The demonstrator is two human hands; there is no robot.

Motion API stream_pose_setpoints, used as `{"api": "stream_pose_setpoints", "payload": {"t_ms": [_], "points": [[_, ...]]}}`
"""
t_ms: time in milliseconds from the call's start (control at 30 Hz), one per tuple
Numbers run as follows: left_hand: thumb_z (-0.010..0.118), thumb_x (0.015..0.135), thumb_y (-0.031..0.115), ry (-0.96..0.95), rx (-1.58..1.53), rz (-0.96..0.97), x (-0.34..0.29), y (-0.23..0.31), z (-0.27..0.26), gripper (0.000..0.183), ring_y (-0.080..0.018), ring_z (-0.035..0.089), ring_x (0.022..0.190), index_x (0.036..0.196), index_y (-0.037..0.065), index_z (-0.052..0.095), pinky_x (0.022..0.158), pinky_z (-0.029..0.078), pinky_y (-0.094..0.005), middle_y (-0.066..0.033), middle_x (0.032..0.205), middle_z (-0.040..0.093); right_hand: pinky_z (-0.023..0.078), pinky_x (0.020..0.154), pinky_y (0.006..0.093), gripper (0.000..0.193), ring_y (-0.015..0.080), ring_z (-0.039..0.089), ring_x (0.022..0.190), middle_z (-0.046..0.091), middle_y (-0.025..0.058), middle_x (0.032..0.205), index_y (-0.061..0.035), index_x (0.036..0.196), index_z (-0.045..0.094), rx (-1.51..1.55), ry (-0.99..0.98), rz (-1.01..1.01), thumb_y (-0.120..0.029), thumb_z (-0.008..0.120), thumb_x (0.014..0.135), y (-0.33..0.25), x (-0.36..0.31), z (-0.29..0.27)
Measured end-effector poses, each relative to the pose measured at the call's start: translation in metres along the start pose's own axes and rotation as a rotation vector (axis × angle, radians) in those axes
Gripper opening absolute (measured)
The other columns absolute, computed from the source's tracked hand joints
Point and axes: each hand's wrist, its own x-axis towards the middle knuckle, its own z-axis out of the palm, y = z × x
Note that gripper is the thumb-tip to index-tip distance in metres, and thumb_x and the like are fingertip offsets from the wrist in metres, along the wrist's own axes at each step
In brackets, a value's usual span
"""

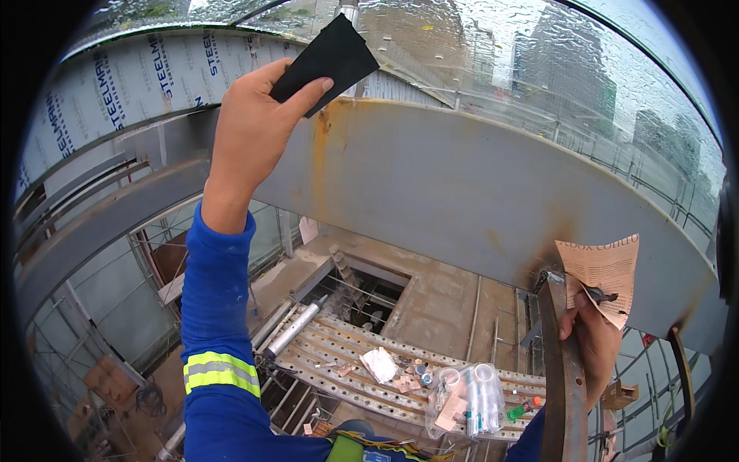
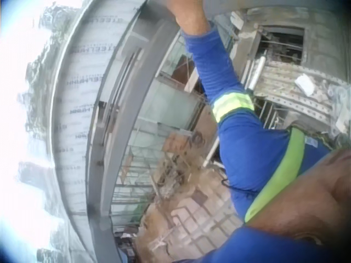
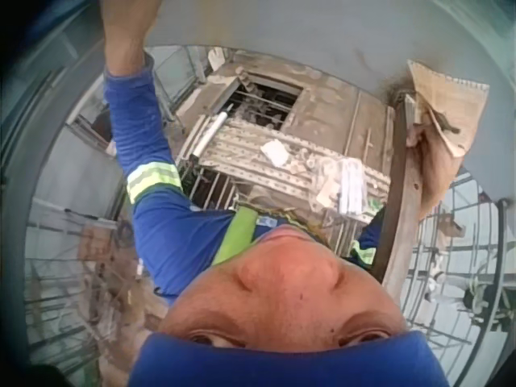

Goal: The person sets down a caulking gun, picks up a scraper blade and paper, and scrapes sealant from the glass canopy overhead, wiping residue onto the paper.

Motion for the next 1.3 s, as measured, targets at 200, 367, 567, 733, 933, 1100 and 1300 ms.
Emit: {"api": "stream_pose_setpoints", "payload": {"t_ms": [200,367,567,733,933,1100,1300], "points": [[0.080,0.072,0.002,-0.168,0.099,-0.334,-0.163,-0.016,-0.112,0.018,-0.0084,0.055,0.062,0.077,-0.003,0.063,0.059,0.043,-0.0237,-0.0051,0.067,0.064,0.048,0.060,0.0272,0.044,0.0162,0.059,0.088,0.062,0.0095,0.103,-0.0011,0.132,0.048,-0.056,0.615,-0.112,-0.004,0.062,0.090,0.060,-0.097,-0.138],[0.084,0.068,0.013,-0.367,0.376,-0.973,-0.348,-0.073,-0.130,0.026,-0.0360,0.057,0.058,0.075,-0.003,0.064,0.056,0.044,-0.0391,-0.0215,0.067,0.059,0.051,0.067,0.0284,0.036,0.0152,0.060,0.084,0.060,0.0075,0.101,-0.0026,0.124,0.051,-0.500,0.743,0.671,-0.013,0.064,0.092,0.163,-0.251,-0.230],[0.081,0.073,0.020,-0.448,0.358,-1.019,-0.453,-0.112,-0.075,0.026,-0.0419,0.062,0.069,0.079,-0.001,0.068,0.061,0.047,-0.0451,-0.0234,0.071,0.063,0.048,0.061,0.0264,0.022,0.0134,0.057,0.078,0.059,0.0062,0.092,-0.0046,0.112,0.054,-0.550,0.003,1.209,-0.016,0.059,0.095,0.298,-0.298,-0.111],[0.078,0.078,0.023,-0.458,0.092,-1.076,-0.447,-0.118,-0.014,0.026,-0.0404,0.062,0.066,0.082,-0.002,0.069,0.058,0.046,-0.0426,-0.0229,0.071,0.063,0.045,0.057,0.0248,0.014,0.0118,0.055,0.072,0.058,0.0052,0.084,-0.0062,0.103,0.057,-0.463,-0.339,1.229,-0.018,0.054,0.097,0.352,-0.297,-0.045],[0.074,0.086,0.022,-0.478,-0.130,-1.173,-0.445,-0.104,0.001,0.026,-0.0224,0.062,0.059,0.090,-0.003,0.070,0.057,0.045,-0.0357,-0.0151,0.069,0.066,0.043,0.056,0.0268,0.010,0.0108,0.053,0.071,0.056,0.0032,0.076,-0.0060,0.093,0.060,-0.016,-0.174,1.170,-0.015,0.058,0.091,0.337,-0.243,0.017],[0.066,0.093,0.011,-0.409,-0.677,-1.337,-0.443,-0.098,0.008,0.022,-0.0060,0.061,0.079,0.108,-0.004,0.068,0.072,0.050,-0.0254,-0.0008,0.092,0.071,0.056,0.085,0.0446,0.034,0.0310,0.067,0.097,0.064,0.0137,0.109,-0.0042,0.118,0.056,0.309,-0.101,1.209,-0.011,0.070,0.088,0.341,-0.235,0.024],[0.064,0.096,0.015,-0.439,-0.821,-1.409,-0.450,-0.094,0.023,0.023,-0.0095,0.065,0.081,0.108,-0.004,0.068,0.072,0.053,-0.0256,-0.0044,0.092,0.071,0.057,0.077,0.0396,0.021,0.0272,0.066,0.085,0.065,0.0106,0.100,-0.0030,0.106,0.061,0.386,0.120,1.159,-0.008,0.068,0.087,0.297,-0.232,0.069]]}}
